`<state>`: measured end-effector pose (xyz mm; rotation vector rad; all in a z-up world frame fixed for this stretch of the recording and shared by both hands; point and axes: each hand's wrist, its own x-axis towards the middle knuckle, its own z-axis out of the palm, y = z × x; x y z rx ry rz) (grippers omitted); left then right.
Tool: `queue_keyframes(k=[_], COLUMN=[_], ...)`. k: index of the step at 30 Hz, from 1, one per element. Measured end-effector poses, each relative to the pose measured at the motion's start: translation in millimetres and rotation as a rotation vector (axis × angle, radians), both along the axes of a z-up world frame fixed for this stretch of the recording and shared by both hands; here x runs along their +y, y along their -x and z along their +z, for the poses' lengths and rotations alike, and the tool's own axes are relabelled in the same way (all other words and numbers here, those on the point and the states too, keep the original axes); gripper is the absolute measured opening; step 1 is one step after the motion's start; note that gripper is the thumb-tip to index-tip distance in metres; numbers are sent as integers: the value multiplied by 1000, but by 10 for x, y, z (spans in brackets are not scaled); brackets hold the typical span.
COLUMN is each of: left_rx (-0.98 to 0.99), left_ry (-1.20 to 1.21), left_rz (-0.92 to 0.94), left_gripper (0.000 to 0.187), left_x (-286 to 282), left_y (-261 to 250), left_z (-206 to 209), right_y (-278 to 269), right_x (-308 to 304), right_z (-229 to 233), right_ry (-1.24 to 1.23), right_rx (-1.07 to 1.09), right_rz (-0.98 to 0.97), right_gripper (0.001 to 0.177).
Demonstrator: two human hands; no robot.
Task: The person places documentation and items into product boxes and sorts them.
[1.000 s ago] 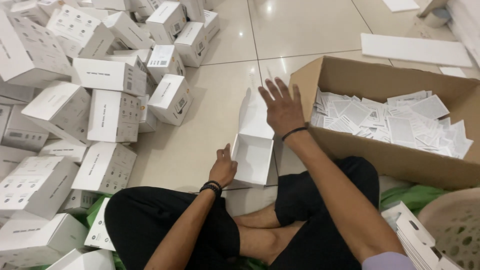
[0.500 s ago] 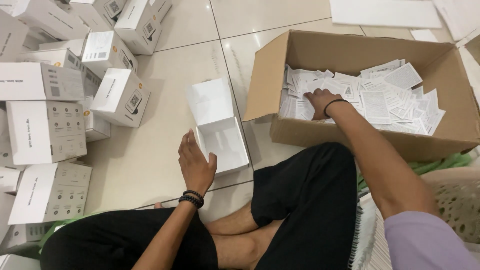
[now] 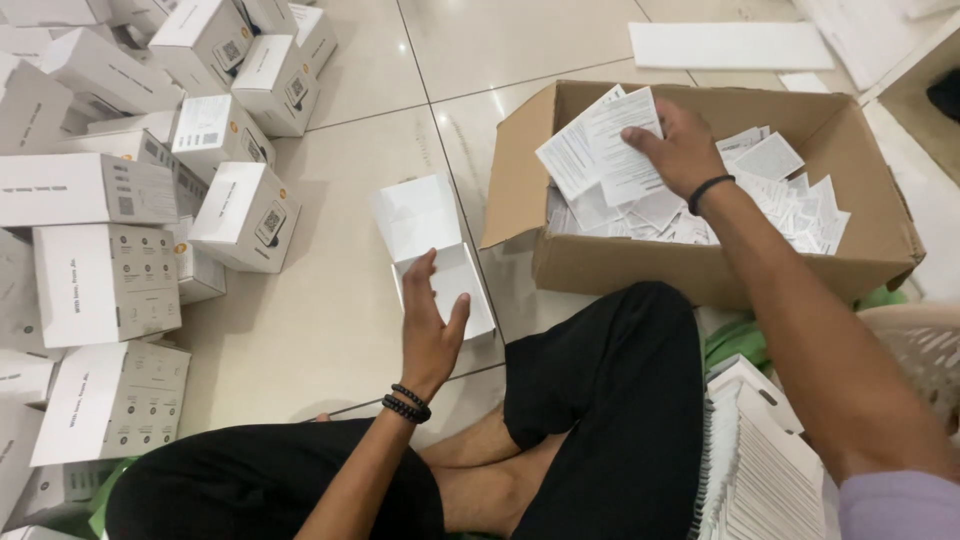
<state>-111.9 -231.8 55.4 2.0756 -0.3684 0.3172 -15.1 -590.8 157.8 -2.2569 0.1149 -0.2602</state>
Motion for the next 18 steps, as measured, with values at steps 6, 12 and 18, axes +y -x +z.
queue_keyframes(k=[6,12,18], left_rx=[300,499,166], left_ry=[598,591,527], left_rz=[-319,-313,40], left_gripper=[65,29,16], left_x=[7,253,469], left_y=[206,284,276], left_z=[424,325,174], right_y=[754,887,1019], right_x=[777,1320,1702], right_z=[129,-519,-826], right_ry=[-414,-240,-1109], right_rx=[101,74,-140], right_rz=[347,435,131], right_gripper=[34,31,27])
